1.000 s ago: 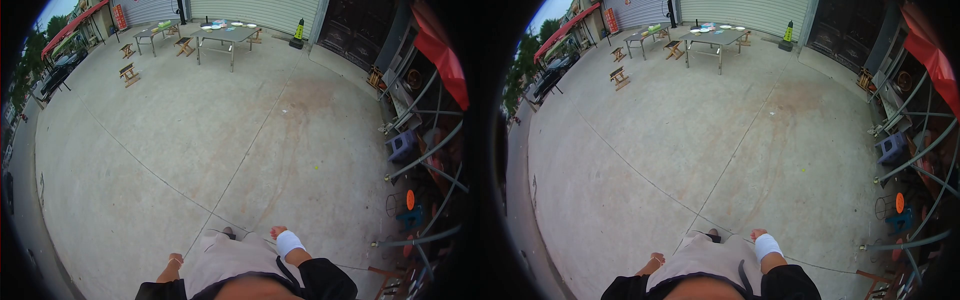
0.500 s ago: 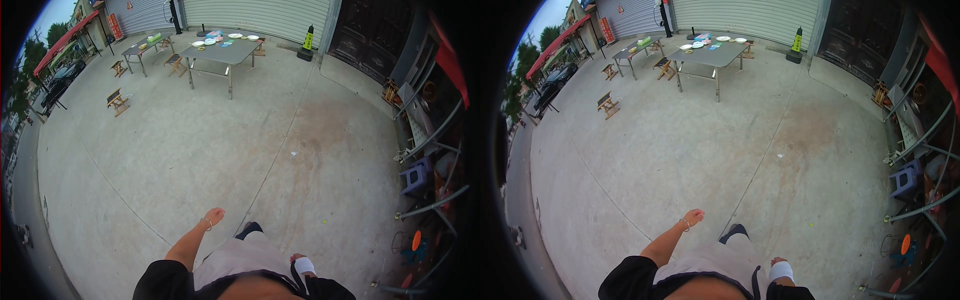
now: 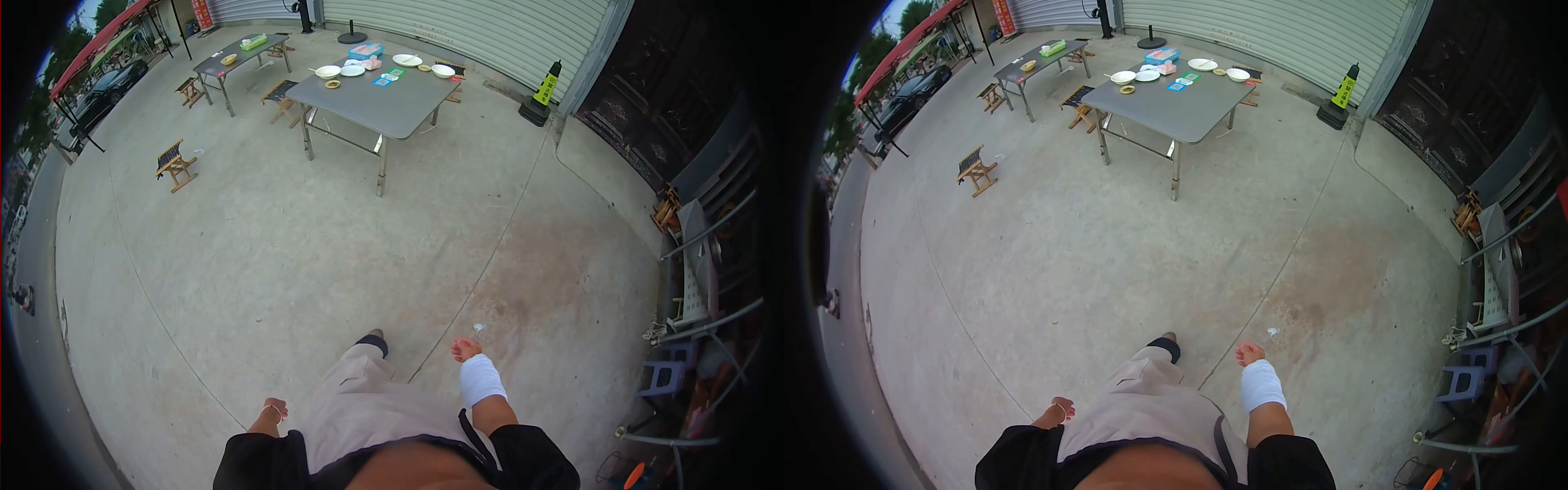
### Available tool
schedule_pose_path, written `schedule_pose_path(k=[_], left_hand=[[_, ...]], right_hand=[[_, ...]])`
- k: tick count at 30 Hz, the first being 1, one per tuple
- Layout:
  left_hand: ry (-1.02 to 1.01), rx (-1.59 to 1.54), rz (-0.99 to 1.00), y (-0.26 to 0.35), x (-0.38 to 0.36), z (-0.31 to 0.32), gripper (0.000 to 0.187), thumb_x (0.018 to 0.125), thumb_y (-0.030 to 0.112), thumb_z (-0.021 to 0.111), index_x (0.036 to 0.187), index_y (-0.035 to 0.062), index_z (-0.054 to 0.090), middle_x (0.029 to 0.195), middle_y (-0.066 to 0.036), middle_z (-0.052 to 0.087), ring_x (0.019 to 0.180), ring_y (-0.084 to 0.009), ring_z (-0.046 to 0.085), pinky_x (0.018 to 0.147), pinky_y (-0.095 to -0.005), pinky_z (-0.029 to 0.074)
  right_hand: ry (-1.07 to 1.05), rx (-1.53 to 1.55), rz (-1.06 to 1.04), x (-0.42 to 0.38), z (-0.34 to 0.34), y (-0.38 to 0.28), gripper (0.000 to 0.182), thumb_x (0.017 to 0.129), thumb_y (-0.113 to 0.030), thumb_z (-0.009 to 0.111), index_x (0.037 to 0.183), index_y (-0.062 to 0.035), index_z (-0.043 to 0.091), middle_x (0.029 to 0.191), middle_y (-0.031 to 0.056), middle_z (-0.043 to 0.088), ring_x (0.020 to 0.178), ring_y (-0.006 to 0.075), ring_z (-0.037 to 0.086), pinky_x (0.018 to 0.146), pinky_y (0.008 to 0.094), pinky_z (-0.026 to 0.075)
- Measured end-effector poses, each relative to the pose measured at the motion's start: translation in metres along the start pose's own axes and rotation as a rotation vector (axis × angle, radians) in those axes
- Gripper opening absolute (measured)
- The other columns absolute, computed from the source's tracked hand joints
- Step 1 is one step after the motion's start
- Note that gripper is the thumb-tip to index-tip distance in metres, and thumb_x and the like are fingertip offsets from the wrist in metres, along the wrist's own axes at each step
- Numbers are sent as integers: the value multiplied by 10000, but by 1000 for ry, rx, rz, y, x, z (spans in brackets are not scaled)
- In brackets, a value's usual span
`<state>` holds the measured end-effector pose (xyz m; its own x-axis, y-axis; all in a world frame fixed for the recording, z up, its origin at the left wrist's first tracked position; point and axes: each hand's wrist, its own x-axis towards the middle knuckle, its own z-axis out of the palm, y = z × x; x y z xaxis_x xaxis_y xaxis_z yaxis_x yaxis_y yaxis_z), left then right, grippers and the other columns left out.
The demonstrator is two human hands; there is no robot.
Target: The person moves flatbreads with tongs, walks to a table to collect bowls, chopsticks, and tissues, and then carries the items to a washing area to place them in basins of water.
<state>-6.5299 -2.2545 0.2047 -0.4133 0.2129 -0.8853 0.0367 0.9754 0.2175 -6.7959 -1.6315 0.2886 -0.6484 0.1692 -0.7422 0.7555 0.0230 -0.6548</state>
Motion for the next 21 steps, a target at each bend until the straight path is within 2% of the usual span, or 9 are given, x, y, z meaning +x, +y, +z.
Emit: schedule_pose_path(k=[2, 3, 4, 6, 9, 11, 13, 16, 21], left_hand=[[164, -372, -214, 37, 39, -121, 144, 796, 211, 582, 862, 102, 648, 794, -48, 660, 754, -192, 630, 648, -331, 512], [345, -915, -349, 76, 47, -204, 154, 796, 203, 575, 857, 87, 655, 781, -63, 664, 728, -190, 634, 638, -327, 510], [481, -1160, -313, 111, 61, -280, 165, 797, 194, 569, 853, 71, 662, 767, -79, 667, 703, -188, 637, 628, -322, 508], [682, -1037, -45, 162, 123, -411, 215, 810, 179, 520, 898, 37, 654, 739, -105, 662, 638, -174, 626, 597, -298, 499], [734, -860, 171, 237, 186, -596, 227, 809, 221, 539, 941, 69, 645, 871, -140, 666, 821, -264, 633, 749, -346, 490], [859, -657, 279, 290, 194, -699, 228, 812, 223, 529, 955, 84, 642, 914, -159, 654, 857, -286, 623, 767, -352, 486], [833, -687, 321, 318, 213, -754, 231, 812, 223, 523, 956, 85, 639, 916, -162, 651, 862, -291, 621, 773, -353, 485], [765, -755, 296, 349, 261, -828, 237, 811, 219, 515, 964, 89, 639, 920, -163, 650, 871, -298, 619, 784, -358, 484], [549, -633, -81, 324, 287, -838, 245, 804, 216, 498, 935, 101, 670, 942, -156, 655, 913, -306, 618, 815, -363, 485]], right_hand=[[35, -38, 188, 13, -12, -16, 194, 837, -197, 588, 1009, -109, 609, 861, 70, 647, 718, 172, 613, 605, 338, 507], [34, -83, 270, 20, -23, -23, 209, 827, -200, 598, 1014, -106, 605, 860, 79, 646, 717, 183, 614, 605, 347, 508], [46, -74, 291, 21, -31, -34, 211, 847, -184, 576, 1019, -64, 599, 852, 94, 654, 693, 179, 620, 569, 332, 514], [74, 40, 352, 40, -55, -45, 211, 847, -170, 557, 1021, -53, 584, 882, 112, 648, 720, 218, 622, 592, 378, 509], [11, 157, 438, 111, -105, -30, 159, 859, -137, 531, 984, -44, 561, 835, 135, 624, 682, 255, 599, 575, 399, 488], [16, 200, 484, 177, -119, -57, 151, 860, -126, 524, 981, -42, 556, 830, 135, 620, 678, 254, 592, 576, 399, 485], [44, 234, 580, 198, -151, -71, 143, 860, -115, 516, 977, -41, 552, 825, 135, 616, 674, 253, 585, 576, 399, 483], [93, 240, 575, 283, -193, -158, 133, 854, -117, 524, 956, -37, 554, 810, 126, 616, 656, 241, 583, 551, 380, 479], [247, -9, 217, 419, -198, -445, 126, 812, -184, 589, 892, -87, 585, 735, 70, 620, 579, 174, 574, 472, 331, 467]])
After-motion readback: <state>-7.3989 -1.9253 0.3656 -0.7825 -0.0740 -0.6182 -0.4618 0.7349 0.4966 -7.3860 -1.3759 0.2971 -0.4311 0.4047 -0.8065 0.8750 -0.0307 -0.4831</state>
